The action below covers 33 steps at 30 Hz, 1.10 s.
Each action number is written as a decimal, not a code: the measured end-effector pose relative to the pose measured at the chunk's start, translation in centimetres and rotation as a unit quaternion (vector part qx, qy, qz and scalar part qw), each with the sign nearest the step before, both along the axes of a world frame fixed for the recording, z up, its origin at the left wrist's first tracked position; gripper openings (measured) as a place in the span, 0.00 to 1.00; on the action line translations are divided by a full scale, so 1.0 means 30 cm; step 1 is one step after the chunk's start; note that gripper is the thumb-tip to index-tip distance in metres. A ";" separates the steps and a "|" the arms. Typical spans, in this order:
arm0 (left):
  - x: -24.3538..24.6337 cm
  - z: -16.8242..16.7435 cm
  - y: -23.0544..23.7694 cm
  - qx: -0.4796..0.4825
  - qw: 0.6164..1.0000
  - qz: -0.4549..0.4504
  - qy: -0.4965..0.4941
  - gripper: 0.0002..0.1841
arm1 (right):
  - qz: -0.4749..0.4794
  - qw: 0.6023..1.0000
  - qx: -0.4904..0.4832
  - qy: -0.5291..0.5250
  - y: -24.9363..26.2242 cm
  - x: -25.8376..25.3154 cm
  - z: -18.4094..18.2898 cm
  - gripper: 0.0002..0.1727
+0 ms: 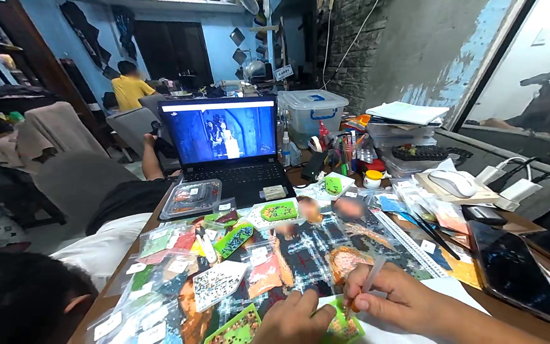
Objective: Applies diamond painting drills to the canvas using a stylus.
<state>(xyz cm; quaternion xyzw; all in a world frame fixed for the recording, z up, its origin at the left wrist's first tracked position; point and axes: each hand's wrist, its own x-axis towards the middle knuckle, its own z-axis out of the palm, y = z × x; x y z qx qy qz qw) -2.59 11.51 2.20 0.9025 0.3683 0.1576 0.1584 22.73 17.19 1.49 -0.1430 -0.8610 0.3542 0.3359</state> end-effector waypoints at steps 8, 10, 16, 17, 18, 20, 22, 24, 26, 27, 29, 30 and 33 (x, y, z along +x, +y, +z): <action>0.001 0.001 0.000 -0.002 1.000 0.000 0.007 0.20 | -0.002 1.000 0.002 0.003 -0.003 0.000 0.002 0.18; 0.001 0.002 0.001 -0.004 1.000 -0.002 0.006 0.20 | -0.002 1.000 0.002 0.002 -0.003 0.000 0.002 0.17; 0.001 0.002 0.000 -0.005 1.000 -0.001 0.010 0.20 | -0.002 1.000 0.004 0.000 -0.001 0.001 0.001 0.18; 0.002 0.002 0.000 -0.003 1.000 0.000 0.010 0.20 | -0.002 1.000 0.004 0.000 -0.001 0.001 0.000 0.18; 0.002 0.001 0.001 -0.001 1.000 0.000 0.011 0.20 | -0.003 1.000 0.005 0.001 -0.002 0.001 0.001 0.18; 0.002 0.002 0.000 -0.001 1.000 0.000 0.008 0.20 | -0.004 1.000 0.006 0.002 -0.002 0.001 0.002 0.17; 0.002 0.005 -0.002 -0.007 1.000 0.002 0.004 0.20 | -0.005 1.000 0.009 0.001 -0.003 0.001 0.003 0.17; 0.001 0.005 -0.002 -0.009 1.000 0.002 0.002 0.20 | -0.003 1.000 0.007 0.001 -0.003 0.001 0.003 0.17; 0.001 0.005 -0.001 -0.007 1.000 0.002 0.006 0.20 | -0.003 1.000 0.005 0.003 -0.003 0.002 0.003 0.17; 0.001 0.004 -0.001 -0.007 1.000 0.001 0.006 0.20 | -0.004 1.000 0.005 0.004 -0.003 0.003 0.003 0.17; 0.000 0.004 -0.001 -0.006 1.000 0.000 0.003 0.20 | -0.005 1.000 0.007 0.004 -0.002 0.003 0.005 0.17; -0.001 0.004 -0.003 -0.007 1.000 0.001 0.000 0.20 | -0.005 1.000 0.008 0.003 -0.003 0.003 0.005 0.17; -0.001 0.006 -0.004 -0.011 1.000 0.000 -0.009 0.19 | -0.007 1.000 0.008 -0.001 -0.004 0.004 0.008 0.17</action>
